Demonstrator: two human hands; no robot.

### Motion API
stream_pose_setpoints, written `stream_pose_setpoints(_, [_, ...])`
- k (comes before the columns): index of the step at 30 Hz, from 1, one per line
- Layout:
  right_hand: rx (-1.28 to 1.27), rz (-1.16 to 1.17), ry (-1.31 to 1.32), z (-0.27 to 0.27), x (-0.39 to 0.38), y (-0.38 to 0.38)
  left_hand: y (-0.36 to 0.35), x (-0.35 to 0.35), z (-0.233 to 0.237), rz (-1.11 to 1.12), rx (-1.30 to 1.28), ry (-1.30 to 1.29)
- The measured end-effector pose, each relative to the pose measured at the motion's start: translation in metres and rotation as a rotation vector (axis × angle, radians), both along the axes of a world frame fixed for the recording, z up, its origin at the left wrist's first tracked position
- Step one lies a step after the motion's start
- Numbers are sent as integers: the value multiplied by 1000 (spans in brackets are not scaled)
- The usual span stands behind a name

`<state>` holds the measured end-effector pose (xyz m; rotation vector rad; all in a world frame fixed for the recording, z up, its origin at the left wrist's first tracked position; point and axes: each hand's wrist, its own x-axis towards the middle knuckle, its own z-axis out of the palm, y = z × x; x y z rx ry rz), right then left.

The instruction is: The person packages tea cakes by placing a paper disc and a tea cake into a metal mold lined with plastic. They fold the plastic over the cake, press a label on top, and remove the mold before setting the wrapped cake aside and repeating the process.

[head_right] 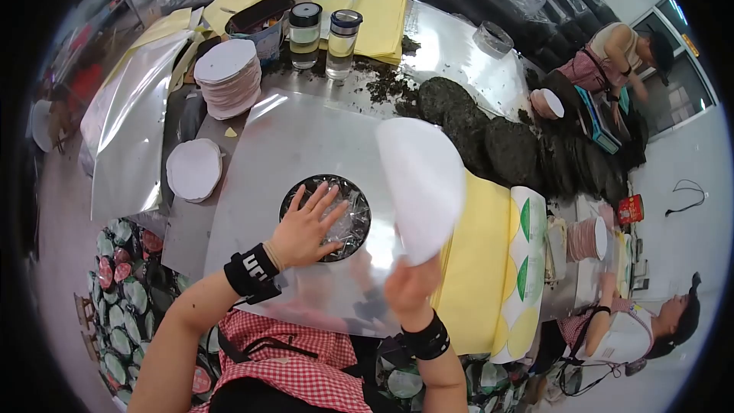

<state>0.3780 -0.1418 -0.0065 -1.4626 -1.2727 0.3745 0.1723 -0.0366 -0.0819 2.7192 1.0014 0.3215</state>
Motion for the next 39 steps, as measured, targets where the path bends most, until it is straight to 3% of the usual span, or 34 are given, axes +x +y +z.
stream_pose_setpoints(2, [66,181,-568,0,-25,14,0,0,-4,-13,-22,29])
stream_pose_setpoints(3, [-39,317,-517,-21,-29,12,3,0,-9,-12,-38,51])
stream_pose_setpoints(4, [-28,346,-560,-42,-29,5,6,0,-22,-48,-84,-167])
stream_pose_setpoints(5, [-19,388,-607,-47,-33,6,10,0,-18,-39,-72,-174])
stream_pose_setpoints(9, [-141,377,-597,-60,-39,2,-1,-5,-22,-54,-188,-202])
stream_pose_setpoints(12, [-299,470,-817,-53,-33,10,2,-5,-28,-37,71,-49])
stream_pose_setpoints(15, [-245,416,-626,-50,-29,20,3,-5,-24,-63,-66,-143])
stream_pose_setpoints(17, [-216,527,7,-49,-34,62,5,-6,-15,-67,-165,-182])
stream_pose_setpoints(18, [-287,520,176,-65,-38,75,7,-7,-11,-97,-192,-267])
stream_pose_setpoints(19, [-281,521,184,-74,-43,74,10,-11,-6,-125,-214,-350])
stream_pose_setpoints(21, [-236,472,-361,-77,-52,76,17,-24,6,-85,-197,-408])
stream_pose_setpoints(22, [-214,513,-528,-77,-55,73,16,-39,5,65,-451,-722])
stream_pose_setpoints(23, [-224,514,-519,-73,-61,73,15,-53,3,214,-707,-1023])
stream_pose_setpoints(24, [-238,535,-678,-69,-67,76,15,-64,1,215,-721,-1012])
stream_pose_setpoints(25, [-260,562,-838,-69,-72,78,12,-74,-2,419,-735,-836])
stream_pose_setpoints(26, [-320,590,-841,-71,-76,81,10,-78,-6,614,-735,-655])
stream_pose_setpoints(27, [-336,593,-832,-72,-78,84,9,-76,-10,617,-751,-645])
stream_pose_setpoints(30, [-350,605,-876,-74,-79,85,0,-67,-17,538,-662,-472])
stream_pose_setpoints(32, [-387,610,-871,-81,-77,83,4,-61,-13,498,-310,-405])
stream_pose_setpoints(35, [-522,641,-866,-86,-82,87,-20,-34,40,306,-28,-292])
stream_pose_setpoints(37, [-139,505,-1043,-93,-75,82,-39,-21,47,278,-15,-334])
stream_pose_setpoints(38, [-116,524,-1051,-94,-70,80,-44,-18,51,229,-4,-386])
stream_pose_setpoints(39, [-86,485,-782,-93,-66,81,-51,-18,55,254,17,-391])
